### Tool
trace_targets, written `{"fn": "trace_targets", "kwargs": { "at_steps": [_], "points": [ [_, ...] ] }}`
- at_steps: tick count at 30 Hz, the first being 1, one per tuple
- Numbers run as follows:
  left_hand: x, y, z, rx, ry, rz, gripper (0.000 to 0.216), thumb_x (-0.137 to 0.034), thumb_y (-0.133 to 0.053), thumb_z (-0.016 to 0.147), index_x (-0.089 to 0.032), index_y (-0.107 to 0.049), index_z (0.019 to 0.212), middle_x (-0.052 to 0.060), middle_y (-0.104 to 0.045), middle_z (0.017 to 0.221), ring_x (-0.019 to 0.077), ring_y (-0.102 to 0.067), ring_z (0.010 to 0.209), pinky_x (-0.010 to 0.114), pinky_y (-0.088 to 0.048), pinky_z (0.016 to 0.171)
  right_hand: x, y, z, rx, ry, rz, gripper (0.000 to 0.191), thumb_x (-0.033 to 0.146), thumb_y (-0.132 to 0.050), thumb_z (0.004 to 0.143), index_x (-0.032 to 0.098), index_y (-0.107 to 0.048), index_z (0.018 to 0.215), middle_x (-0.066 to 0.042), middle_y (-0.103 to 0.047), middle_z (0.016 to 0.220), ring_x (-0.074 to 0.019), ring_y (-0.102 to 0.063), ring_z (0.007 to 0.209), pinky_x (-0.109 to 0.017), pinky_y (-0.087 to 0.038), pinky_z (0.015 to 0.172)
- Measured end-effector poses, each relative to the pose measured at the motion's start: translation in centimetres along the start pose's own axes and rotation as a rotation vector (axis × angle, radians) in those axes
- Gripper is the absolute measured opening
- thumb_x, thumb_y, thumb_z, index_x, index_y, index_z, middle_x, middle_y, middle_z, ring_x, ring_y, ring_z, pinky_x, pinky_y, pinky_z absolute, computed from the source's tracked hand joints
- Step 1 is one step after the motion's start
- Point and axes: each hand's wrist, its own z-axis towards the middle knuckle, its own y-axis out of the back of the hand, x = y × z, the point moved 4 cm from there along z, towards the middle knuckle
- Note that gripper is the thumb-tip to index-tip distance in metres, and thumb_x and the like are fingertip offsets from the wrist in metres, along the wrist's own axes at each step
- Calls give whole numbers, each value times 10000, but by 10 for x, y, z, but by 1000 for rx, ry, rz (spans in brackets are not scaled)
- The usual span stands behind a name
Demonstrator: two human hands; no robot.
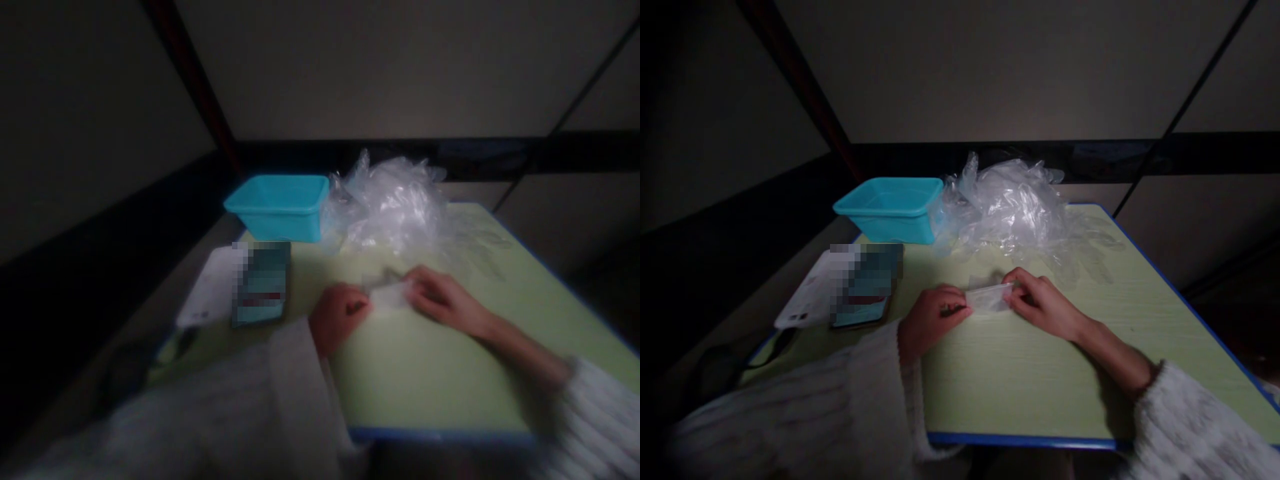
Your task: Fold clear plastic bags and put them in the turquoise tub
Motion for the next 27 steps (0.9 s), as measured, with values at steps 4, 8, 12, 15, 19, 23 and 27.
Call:
{"fn": "trace_targets", "kwargs": {
  "at_steps": [4, 8, 12, 15, 19, 23, 27],
  "points": [
    [11, -4, 4, -61, 87, -84, 23, -151, -588, 728, -156, -608, 738, -37, -580, 597, 105, -535, 564, 198, -398, 550, -5, -5, 9, -81, -111, 184, 301, 377, -503, 874, 173, -413, 1077, 105, -416, 510, -89, -381, 413, -195, -278, 391],
    [19, -10, 6, -89, 137, -158, 415, -109, -580, 713, -171, -485, 1112, -79, -571, 601, 94, -532, 540, 178, -401, 532, 0, 4, 7, -259, -92, 27, 267, 352, -500, 880, 168, -447, 1065, 38, -541, 619, -106, -467, 478, -219, -372, 437],
    [21, -12, 7, -108, 166, -174, 552, -76, -584, 698, -189, -387, 1202, -101, -560, 588, 92, -531, 538, 177, -398, 542, 15, 2, 0, -235, 95, -343, 176, 303, -478, 899, 161, -545, 979, -70, -632, 839, -176, -598, 722, -307, -500, 643],
    [22, -13, 7, -118, 184, -168, 586, -74, -592, 693, -196, -359, 1217, -107, -559, 583, 96, -534, 539, 185, -405, 549, 19, -16, -4, -42, 189, -503, 368, 365, -474, 915, 133, -514, 1196, -150, -618, 1155, -247, -591, 1027, -403, -488, 875],
    [21, -13, 9, -115, 187, -150, 579, -70, -582, 696, -199, -350, 1210, -113, -552, 574, 96, -532, 531, 189, -411, 555, 14, -34, -6, 74, 224, -676, 667, 509, -422, 917, 66, -325, 1406, -214, -390, 1431, -291, -361, 1324, -488, -330, 1063],
    [22, -14, 11, -113, 180, -127, 568, -67, -570, 697, -187, -344, 1205, -108, -548, 578, 98, -528, 534, 195, -415, 564, 7, -39, -6, 101, 217, -759, 733, 555, -349, 927, 39, -255, 1438, -224, -290, 1475, -286, -241, 1383, -511, -261, 1098],
    [20, -12, 10, -125, 156, -87, 523, -102, -557, 723, -178, -360, 1202, -95, -525, 598, 111, -535, 564, 217, -436, 596, 4, -39, -5, 85, 222, -772, 743, 565, -348, 922, 57, -233, 1451, -219, -275, 1480, -285, -236, 1384, -510, -264, 1097]
  ]
}}
